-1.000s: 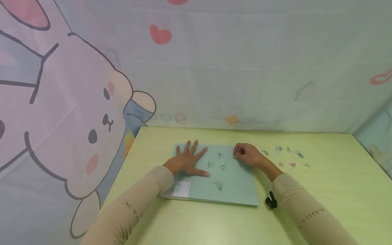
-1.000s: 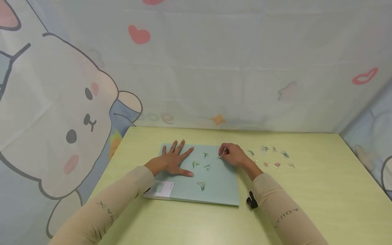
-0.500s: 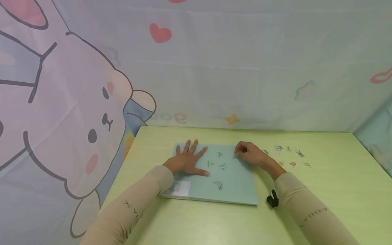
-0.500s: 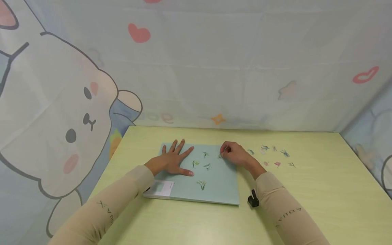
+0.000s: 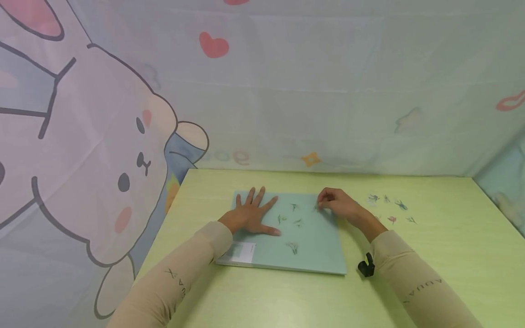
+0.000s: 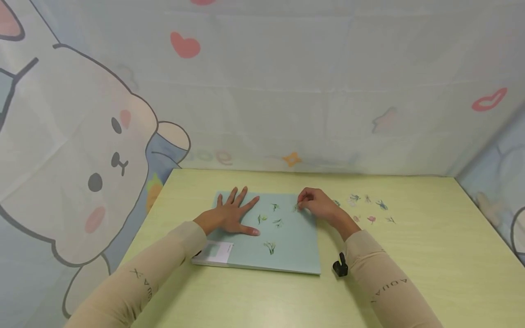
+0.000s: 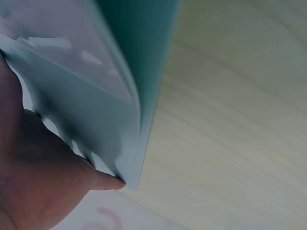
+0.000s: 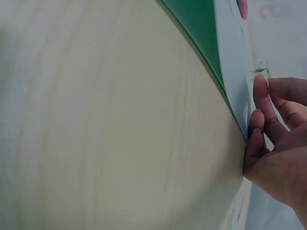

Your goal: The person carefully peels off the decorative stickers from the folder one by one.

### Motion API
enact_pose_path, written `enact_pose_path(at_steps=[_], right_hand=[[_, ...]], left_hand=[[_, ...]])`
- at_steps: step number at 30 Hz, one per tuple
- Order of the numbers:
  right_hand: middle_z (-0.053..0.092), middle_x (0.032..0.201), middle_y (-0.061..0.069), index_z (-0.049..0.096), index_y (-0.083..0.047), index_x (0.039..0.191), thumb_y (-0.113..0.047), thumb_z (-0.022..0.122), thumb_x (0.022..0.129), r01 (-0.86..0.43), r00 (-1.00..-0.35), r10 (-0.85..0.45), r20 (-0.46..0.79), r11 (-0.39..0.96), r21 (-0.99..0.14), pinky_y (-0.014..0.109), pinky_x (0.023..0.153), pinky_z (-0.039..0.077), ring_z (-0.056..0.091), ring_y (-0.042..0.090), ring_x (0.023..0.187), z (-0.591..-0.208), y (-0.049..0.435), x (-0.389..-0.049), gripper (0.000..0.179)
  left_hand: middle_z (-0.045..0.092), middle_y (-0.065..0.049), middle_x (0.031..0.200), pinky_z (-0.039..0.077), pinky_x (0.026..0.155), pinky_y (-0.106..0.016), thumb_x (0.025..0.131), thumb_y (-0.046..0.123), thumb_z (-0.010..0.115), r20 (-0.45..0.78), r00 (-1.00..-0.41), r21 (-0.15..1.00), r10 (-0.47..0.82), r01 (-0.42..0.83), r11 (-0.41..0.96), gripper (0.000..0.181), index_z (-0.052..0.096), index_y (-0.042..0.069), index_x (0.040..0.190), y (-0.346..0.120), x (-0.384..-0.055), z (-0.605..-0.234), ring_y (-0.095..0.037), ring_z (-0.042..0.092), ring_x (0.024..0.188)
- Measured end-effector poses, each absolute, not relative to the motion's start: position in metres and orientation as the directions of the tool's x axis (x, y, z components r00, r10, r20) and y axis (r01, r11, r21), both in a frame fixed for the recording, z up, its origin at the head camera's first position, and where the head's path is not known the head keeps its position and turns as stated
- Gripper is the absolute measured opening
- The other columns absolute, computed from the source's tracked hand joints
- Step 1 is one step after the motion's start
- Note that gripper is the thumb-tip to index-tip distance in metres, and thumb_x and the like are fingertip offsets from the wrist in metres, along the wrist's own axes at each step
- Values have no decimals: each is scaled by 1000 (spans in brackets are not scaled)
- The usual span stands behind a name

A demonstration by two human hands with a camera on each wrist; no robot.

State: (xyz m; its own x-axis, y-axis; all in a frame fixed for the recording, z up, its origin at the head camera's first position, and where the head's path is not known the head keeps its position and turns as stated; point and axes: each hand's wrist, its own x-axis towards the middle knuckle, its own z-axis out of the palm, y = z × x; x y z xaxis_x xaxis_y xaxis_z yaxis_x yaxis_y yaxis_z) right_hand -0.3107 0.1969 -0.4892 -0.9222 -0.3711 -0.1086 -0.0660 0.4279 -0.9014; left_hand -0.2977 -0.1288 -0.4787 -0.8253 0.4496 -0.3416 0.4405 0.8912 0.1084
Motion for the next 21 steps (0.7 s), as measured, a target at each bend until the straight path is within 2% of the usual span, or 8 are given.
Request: enact_pose_path(at_steps=[8, 15, 21], right_hand=[[68, 111, 15, 67, 1, 104, -11, 66, 104, -34, -928, -353, -118, 398, -917, 45, 95, 43, 61, 32, 107, -494, 200, -309, 13], [67, 107, 12, 69, -2, 101, -12, 71, 100, -18, -947, -293, -131, 455, -890, 43, 88, 44, 57, 29, 97, -493, 197, -309, 10], [71, 110, 11, 71, -5, 102, -20, 66, 103, -38, -954, -273, -122, 514, -857, 42, 86, 41, 59, 27, 100, -493, 194, -309, 16]], left_hand=[[-21, -12, 176, -4, 120, -76, 84, 91, 56, -377, -815, 126, 440, 425, 896, 117, 0, 36, 172, -129, -303, -486, -41, -19, 160], [-21, -11, 176, -4, 119, -77, 82, 93, 55, -371, -817, 120, 442, 430, 895, 119, 0, 37, 172, -129, -306, -491, -41, -19, 160], [-25, -10, 175, -6, 119, -77, 82, 93, 56, -374, -814, 130, 444, 428, 894, 119, -3, 38, 171, -128, -309, -492, -40, -23, 159]])
